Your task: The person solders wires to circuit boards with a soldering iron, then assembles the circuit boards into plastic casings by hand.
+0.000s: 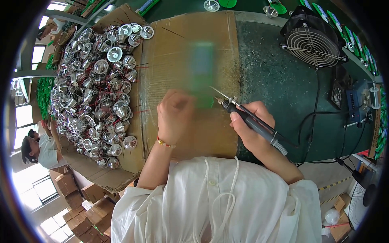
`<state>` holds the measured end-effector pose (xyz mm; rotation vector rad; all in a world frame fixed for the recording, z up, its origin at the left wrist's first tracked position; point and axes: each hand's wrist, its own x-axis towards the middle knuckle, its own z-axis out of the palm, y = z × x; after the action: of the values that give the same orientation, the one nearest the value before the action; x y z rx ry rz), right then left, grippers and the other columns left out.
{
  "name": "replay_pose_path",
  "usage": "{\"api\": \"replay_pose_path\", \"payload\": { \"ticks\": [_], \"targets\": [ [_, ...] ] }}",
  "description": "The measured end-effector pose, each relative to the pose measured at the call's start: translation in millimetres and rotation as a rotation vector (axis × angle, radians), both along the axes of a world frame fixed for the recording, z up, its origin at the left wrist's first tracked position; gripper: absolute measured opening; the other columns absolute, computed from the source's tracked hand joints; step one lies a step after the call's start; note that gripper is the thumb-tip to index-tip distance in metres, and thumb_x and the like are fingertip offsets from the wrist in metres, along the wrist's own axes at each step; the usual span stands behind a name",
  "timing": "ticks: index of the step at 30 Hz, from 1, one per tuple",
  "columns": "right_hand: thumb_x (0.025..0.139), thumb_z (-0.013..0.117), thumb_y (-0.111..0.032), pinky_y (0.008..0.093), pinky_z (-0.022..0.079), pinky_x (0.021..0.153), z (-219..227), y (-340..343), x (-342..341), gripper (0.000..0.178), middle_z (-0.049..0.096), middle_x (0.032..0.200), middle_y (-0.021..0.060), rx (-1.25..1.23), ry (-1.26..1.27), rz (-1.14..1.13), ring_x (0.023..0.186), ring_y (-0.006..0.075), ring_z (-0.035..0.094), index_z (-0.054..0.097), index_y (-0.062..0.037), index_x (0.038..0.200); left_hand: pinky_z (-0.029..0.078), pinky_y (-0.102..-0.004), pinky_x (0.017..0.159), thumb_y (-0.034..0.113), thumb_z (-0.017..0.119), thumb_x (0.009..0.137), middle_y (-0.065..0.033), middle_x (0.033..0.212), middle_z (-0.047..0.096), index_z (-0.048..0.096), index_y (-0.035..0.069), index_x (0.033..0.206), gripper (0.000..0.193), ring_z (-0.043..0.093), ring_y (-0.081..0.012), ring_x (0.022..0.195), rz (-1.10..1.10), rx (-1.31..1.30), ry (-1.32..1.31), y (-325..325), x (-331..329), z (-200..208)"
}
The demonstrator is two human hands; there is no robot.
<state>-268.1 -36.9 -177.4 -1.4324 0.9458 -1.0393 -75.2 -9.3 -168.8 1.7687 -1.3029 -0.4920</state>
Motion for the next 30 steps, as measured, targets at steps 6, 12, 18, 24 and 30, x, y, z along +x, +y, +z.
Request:
{"api": "replay_pose_path", "payload": {
  "ticks": [6, 12, 18, 24, 30],
  "targets": [
    [0.081, 0.057, -0.004, 0.0255, 0.047, 0.050, 1.0, 2.2, 2.6, 0.015, 0.055, 0.065, 0.0096, 0.031, -0.082, -0.057, 0.054, 0.0144, 0.056, 0.046, 0.0023, 0.088, 0.044, -0.0268, 0.051, 0.005, 0.065, 0.072, -0.0095, 0.074, 0.059, 0.060, -0.001, 0.069, 0.009, 0.056, -0.0169, 0.055, 0.009, -0.006, -0.019, -0.5, 0.9, -2.0],
    [0.081, 0.059, -0.004, 0.0238, 0.047, 0.052, 1.3, 1.0, -6.5, 0.017, 0.058, 0.069, 0.0108, 0.043, -0.181, -0.081, 0.056, 0.0129, 0.058, 0.046, 0.0026, 0.089, 0.045, -0.0265, 0.051, 0.005, 0.066, 0.071, -0.0097, 0.073, 0.059, 0.060, -0.002, 0.068, 0.009, 0.057, -0.0171, 0.055, 0.008, 0.005, 0.017, -0.7, 0.3, 0.1],
    [0.081, 0.060, -0.004, 0.0235, 0.047, 0.051, 0.4, 1.1, -7.4, 0.017, 0.058, 0.068, 0.0106, 0.058, -0.192, -0.071, 0.055, 0.0126, 0.057, 0.046, 0.0026, 0.088, 0.045, -0.0257, 0.051, 0.005, 0.067, 0.071, -0.0095, 0.073, 0.059, 0.062, -0.002, 0.069, 0.009, 0.057, -0.0164, 0.055, 0.017, 0.018, 0.012, -1.0, 0.3, 1.4],
    [0.082, 0.055, -0.005, 0.0261, 0.046, 0.050, 3.7, 1.7, -7.6, 0.015, 0.053, 0.062, 0.0094, 0.056, -0.139, -0.068, 0.051, 0.0152, 0.054, 0.044, 0.0022, 0.089, 0.049, -0.0236, 0.058, 0.001, 0.064, 0.074, -0.0088, 0.081, 0.062, 0.065, -0.001, 0.081, 0.008, 0.060, -0.0135, 0.064, 0.021, -0.022, 0.078, 2.3, 6.8, 10.9],
    [0.082, 0.057, -0.004, 0.0244, 0.047, 0.051, 4.3, 1.7, -5.5, 0.015, 0.055, 0.067, 0.0095, 0.121, -0.190, -0.049, 0.054, 0.0131, 0.056, 0.045, 0.0020, 0.090, 0.050, -0.0244, 0.063, 0.000, 0.063, 0.075, -0.0139, 0.108, 0.058, 0.065, -0.001, 0.088, 0.013, 0.062, -0.0124, 0.074, 0.185, -0.130, 0.485, -1.5, 2.2, 13.0]
  ]
}}
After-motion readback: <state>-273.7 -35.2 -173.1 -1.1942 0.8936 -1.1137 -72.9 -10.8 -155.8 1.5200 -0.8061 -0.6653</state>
